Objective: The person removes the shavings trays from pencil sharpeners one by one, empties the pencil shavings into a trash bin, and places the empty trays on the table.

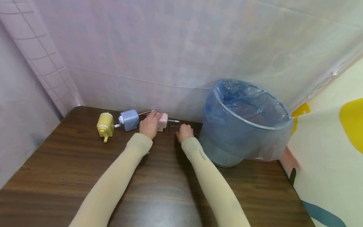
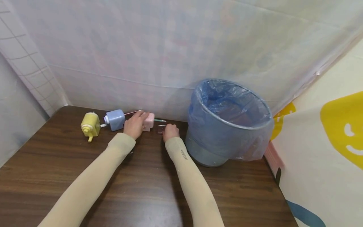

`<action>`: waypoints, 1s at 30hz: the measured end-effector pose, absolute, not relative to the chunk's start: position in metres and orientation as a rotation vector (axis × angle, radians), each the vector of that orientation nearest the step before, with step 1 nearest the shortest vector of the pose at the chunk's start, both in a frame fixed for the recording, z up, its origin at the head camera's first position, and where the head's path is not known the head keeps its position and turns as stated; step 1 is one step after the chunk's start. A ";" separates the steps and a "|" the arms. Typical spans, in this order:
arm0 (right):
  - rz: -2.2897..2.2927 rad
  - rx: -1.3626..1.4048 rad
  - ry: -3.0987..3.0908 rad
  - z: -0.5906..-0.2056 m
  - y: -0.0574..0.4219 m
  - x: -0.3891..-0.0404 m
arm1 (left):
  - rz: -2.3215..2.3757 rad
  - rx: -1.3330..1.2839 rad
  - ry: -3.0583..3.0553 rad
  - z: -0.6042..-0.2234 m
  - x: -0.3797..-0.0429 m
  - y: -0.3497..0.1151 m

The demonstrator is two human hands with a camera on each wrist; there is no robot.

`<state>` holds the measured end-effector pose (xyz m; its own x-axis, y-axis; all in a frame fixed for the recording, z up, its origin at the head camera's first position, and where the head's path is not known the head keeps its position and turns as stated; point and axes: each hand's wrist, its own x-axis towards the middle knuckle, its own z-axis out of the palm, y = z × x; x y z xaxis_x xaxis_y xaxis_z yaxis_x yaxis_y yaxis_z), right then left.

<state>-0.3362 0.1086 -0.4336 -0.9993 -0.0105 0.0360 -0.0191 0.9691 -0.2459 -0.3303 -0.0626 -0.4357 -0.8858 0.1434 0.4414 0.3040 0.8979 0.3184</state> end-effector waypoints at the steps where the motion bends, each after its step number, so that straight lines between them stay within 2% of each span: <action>1: 0.386 0.021 -3.083 -0.433 0.109 -0.336 | -0.535 -0.331 -2.656 -0.435 -0.331 -0.062; 18: 0.414 0.054 -3.105 -0.429 0.116 -0.332 | -0.389 -0.369 -2.761 -0.423 -0.330 -0.066; 30: 0.424 0.108 -3.079 -0.424 0.116 -0.326 | -0.421 -0.254 -2.770 -0.409 -0.319 -0.106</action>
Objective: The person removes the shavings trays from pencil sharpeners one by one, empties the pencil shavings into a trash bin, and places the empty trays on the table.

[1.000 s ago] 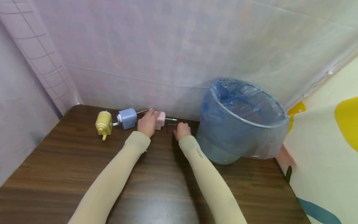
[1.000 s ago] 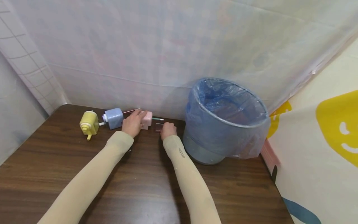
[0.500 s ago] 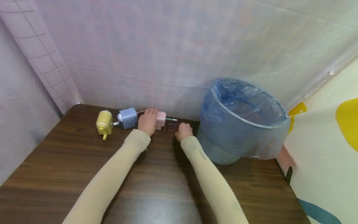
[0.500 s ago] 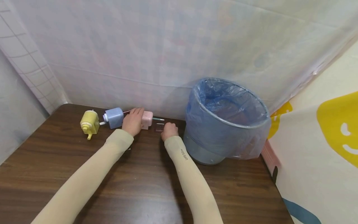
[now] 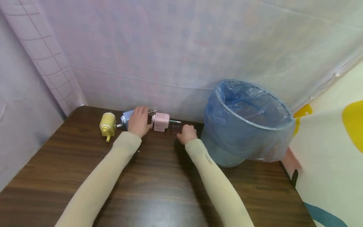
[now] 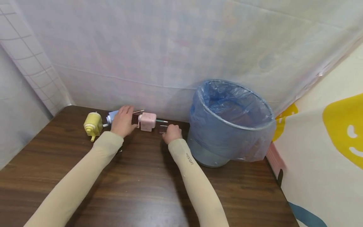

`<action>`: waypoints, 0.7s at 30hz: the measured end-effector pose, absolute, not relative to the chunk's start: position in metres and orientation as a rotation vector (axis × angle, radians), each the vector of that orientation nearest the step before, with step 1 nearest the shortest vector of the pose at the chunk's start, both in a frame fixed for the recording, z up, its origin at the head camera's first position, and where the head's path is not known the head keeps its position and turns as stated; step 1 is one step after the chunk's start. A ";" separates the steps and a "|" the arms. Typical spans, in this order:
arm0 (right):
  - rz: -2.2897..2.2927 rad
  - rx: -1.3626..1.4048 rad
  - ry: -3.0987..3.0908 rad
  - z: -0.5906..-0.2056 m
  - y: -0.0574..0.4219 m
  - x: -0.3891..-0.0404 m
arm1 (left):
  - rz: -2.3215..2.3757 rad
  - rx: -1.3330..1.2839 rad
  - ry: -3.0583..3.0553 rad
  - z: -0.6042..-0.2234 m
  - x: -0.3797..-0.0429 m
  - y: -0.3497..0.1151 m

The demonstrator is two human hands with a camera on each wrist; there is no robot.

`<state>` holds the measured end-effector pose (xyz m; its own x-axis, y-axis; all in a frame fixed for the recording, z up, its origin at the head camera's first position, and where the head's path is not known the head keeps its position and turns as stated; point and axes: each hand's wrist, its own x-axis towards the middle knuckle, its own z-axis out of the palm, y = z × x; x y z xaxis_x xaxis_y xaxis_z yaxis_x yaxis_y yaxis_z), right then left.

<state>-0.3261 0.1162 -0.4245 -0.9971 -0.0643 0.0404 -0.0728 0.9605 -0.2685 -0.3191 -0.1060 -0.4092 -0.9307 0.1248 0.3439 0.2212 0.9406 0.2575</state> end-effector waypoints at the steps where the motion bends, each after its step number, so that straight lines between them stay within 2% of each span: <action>1: 0.425 0.113 -3.076 -0.424 0.116 -0.325 | -0.409 -0.236 -2.779 -0.408 -0.320 -0.111; 9: 0.482 0.198 -3.039 -0.414 0.111 -0.317 | -0.356 -0.080 -2.832 -0.410 -0.325 -0.139; 21: 0.496 0.238 -3.064 -0.410 0.107 -0.311 | -0.360 -0.069 -2.869 -0.414 -0.323 -0.146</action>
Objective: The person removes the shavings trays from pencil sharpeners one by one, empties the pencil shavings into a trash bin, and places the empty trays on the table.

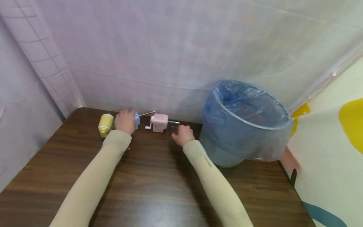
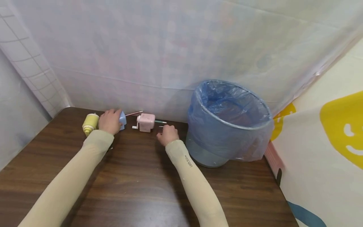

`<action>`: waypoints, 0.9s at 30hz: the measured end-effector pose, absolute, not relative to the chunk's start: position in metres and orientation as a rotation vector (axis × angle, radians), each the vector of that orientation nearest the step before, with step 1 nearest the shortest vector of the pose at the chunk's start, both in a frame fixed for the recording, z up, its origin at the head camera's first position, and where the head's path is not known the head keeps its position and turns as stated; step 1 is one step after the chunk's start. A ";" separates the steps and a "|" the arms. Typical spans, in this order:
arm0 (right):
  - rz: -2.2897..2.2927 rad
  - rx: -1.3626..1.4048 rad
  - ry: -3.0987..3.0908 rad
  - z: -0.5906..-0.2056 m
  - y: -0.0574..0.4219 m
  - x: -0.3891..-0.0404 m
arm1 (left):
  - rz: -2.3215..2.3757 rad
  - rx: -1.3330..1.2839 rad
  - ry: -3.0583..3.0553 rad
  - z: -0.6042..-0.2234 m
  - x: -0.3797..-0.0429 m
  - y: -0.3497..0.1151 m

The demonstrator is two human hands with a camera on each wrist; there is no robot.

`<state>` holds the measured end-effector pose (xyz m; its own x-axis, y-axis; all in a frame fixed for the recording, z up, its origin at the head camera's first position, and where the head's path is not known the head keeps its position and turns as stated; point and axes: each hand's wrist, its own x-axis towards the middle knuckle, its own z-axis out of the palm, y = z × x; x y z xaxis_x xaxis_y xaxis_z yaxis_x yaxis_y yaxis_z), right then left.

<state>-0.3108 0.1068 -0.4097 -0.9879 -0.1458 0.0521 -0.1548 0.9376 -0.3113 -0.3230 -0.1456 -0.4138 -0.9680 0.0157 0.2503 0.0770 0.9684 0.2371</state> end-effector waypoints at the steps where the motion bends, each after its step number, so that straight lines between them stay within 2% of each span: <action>1: 0.491 0.247 -3.065 -0.410 0.106 -0.311 | -0.360 -0.069 -2.864 -0.414 -0.323 -0.146; 27: 0.534 0.271 -3.099 -0.415 0.103 -0.309 | -0.544 -0.097 -2.883 -0.377 -0.305 -0.135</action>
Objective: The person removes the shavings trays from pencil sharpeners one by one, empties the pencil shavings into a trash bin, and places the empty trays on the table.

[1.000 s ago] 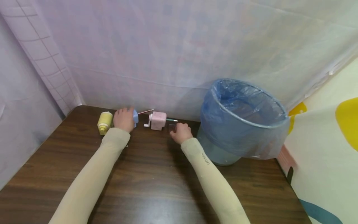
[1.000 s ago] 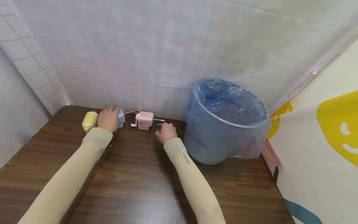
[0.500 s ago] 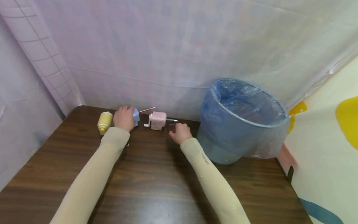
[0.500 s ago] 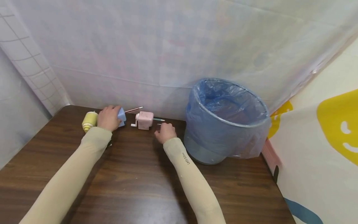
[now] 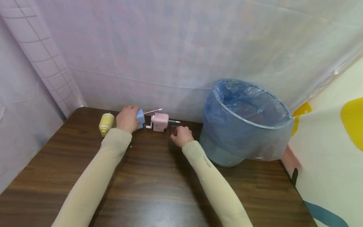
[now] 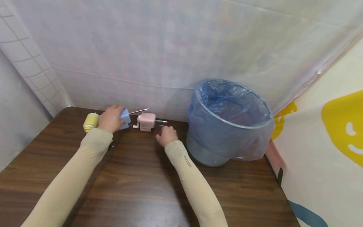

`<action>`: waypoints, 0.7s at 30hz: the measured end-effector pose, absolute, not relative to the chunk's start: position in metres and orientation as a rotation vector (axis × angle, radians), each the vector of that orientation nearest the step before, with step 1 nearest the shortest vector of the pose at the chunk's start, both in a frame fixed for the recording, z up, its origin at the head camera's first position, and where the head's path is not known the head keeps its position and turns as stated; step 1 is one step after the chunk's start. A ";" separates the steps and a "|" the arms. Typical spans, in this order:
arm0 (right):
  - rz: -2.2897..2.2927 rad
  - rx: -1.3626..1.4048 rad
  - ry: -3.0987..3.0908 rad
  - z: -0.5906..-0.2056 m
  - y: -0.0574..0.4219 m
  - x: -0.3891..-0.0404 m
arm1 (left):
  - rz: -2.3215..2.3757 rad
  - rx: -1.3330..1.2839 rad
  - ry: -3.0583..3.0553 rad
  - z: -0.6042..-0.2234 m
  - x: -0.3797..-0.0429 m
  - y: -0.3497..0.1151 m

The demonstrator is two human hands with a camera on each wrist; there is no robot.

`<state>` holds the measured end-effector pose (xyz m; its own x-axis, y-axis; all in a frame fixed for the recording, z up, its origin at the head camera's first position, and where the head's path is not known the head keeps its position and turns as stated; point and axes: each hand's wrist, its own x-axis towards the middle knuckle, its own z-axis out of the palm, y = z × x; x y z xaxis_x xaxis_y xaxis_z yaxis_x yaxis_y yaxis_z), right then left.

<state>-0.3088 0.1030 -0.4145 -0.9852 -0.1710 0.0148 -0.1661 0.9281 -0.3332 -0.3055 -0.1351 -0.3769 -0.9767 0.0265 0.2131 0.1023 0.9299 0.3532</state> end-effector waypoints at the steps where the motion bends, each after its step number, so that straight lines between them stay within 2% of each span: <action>1: -0.530 -0.274 3.069 -0.414 0.103 -0.308 | -0.539 -0.108 -2.883 -0.376 -0.304 -0.134; 21: -0.497 -0.343 2.969 -0.422 0.101 -0.305 | -0.445 -0.340 -2.929 -0.374 -0.289 -0.096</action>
<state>-0.3054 0.1012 -0.4216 -0.9682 -0.2396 -0.0720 -0.2031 0.9208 -0.3328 -0.2891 -0.0955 -0.3740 -0.9615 0.1989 0.1897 0.2462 0.9300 0.2730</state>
